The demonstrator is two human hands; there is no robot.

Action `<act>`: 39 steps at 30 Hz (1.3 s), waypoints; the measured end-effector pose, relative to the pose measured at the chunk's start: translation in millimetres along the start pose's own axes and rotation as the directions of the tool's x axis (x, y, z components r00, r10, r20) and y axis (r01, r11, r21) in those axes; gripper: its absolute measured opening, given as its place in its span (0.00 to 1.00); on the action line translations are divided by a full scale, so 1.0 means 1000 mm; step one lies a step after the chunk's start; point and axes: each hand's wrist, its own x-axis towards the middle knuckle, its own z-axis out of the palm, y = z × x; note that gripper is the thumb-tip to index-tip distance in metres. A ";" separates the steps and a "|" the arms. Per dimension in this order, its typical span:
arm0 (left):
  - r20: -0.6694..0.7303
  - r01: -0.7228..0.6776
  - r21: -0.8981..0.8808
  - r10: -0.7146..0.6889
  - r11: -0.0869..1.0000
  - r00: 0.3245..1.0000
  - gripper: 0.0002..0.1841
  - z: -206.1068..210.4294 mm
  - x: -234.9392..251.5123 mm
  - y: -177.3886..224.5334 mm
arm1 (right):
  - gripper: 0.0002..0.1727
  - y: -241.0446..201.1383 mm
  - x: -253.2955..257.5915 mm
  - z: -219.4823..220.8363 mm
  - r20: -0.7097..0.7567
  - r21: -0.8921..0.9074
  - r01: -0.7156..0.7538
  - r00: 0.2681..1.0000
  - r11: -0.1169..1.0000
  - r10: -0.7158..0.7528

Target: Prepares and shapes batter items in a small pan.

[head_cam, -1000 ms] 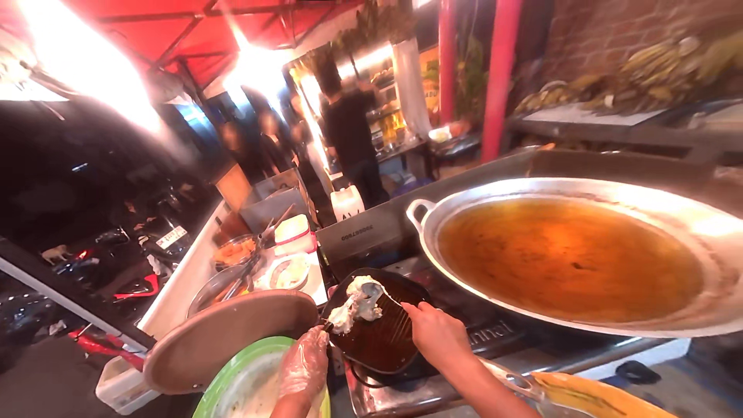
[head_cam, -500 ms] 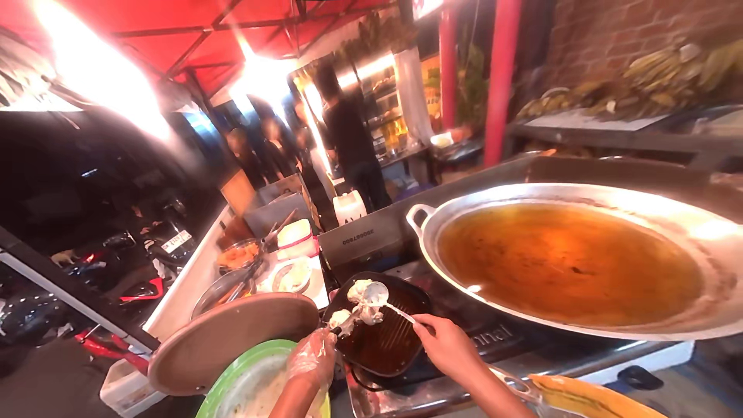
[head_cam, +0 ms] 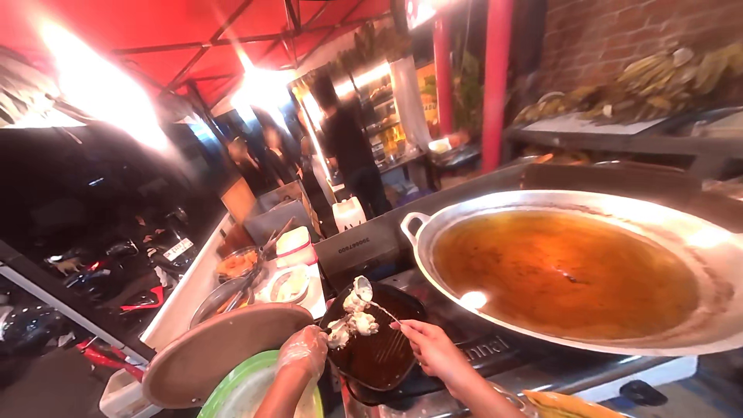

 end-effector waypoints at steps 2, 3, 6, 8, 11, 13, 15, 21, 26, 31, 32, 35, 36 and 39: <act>0.009 -0.007 0.012 0.007 1.000 1.000 0.22 0.001 0.005 0.005 | 0.17 0.003 -0.001 -0.002 0.006 -0.021 0.005 1.000 1.000 -0.005; 0.012 -0.018 0.027 0.018 0.999 1.000 0.22 0.000 0.006 0.008 | 0.17 0.005 -0.002 -0.003 0.006 -0.024 0.004 1.000 1.000 -0.004; 0.006 -0.062 0.101 0.062 0.993 0.998 0.23 -0.008 0.005 0.012 | 0.17 0.010 -0.004 -0.007 -0.017 -0.004 0.021 1.000 1.000 -0.021; -0.016 -0.071 0.160 0.075 0.984 0.997 0.24 -0.019 -0.003 0.017 | 0.17 0.012 -0.006 -0.010 -0.048 -0.010 0.055 0.997 0.998 -0.056; -0.104 -0.059 0.267 0.090 0.962 0.990 0.24 -0.033 -0.018 0.029 | 0.17 0.012 -0.008 -0.015 -0.087 -0.008 0.117 0.989 0.993 -0.118; -0.154 -0.078 0.332 0.135 0.940 0.979 0.23 -0.035 -0.025 0.038 | 0.17 0.012 -0.008 -0.018 -0.091 -0.017 0.152 0.984 0.988 -0.153; -0.148 -0.134 0.398 0.208 0.908 0.967 0.22 -0.031 -0.032 0.048 | 0.17 0.011 -0.009 -0.021 -0.097 -0.038 0.193 0.976 0.980 -0.196; -0.090 -0.269 0.423 0.336 0.865 0.938 0.21 -0.016 -0.027 0.068 | 0.18 0.013 -0.010 -0.024 -0.112 -0.043 0.253 0.960 0.966 -0.257; -0.006 -0.308 0.548 0.371 0.778 0.928 0.18 -0.020 -0.012 0.080 | 0.18 0.017 -0.010 -0.023 -0.114 -0.040 0.268 0.956 0.963 -0.271; 0.038 -0.265 0.577 0.299 0.772 0.953 0.16 -0.039 -0.015 0.095 | 0.18 0.020 -0.011 -0.022 -0.106 -0.029 0.262 0.959 0.965 -0.263; 0.052 -0.243 0.563 0.260 0.790 0.964 0.17 -0.047 -0.020 0.099 | 0.18 0.020 -0.012 -0.022 -0.104 -0.028 0.259 0.960 0.965 -0.261; 0.118 -0.178 0.526 0.136 0.832 0.984 0.20 -0.080 -0.047 0.117 | 0.18 0.021 -0.014 -0.023 -0.090 -0.030 0.250 0.964 0.968 -0.251; 0.107 -0.158 0.527 0.119 0.835 0.987 0.20 -0.086 -0.049 0.119 | 0.18 0.022 -0.014 -0.023 -0.090 -0.017 0.256 0.962 0.967 -0.256; -0.001 -0.146 0.537 0.174 0.831 0.985 0.19 -0.081 -0.034 0.098 | 0.18 0.024 -0.016 -0.024 -0.102 0.028 0.281 0.956 0.959 -0.277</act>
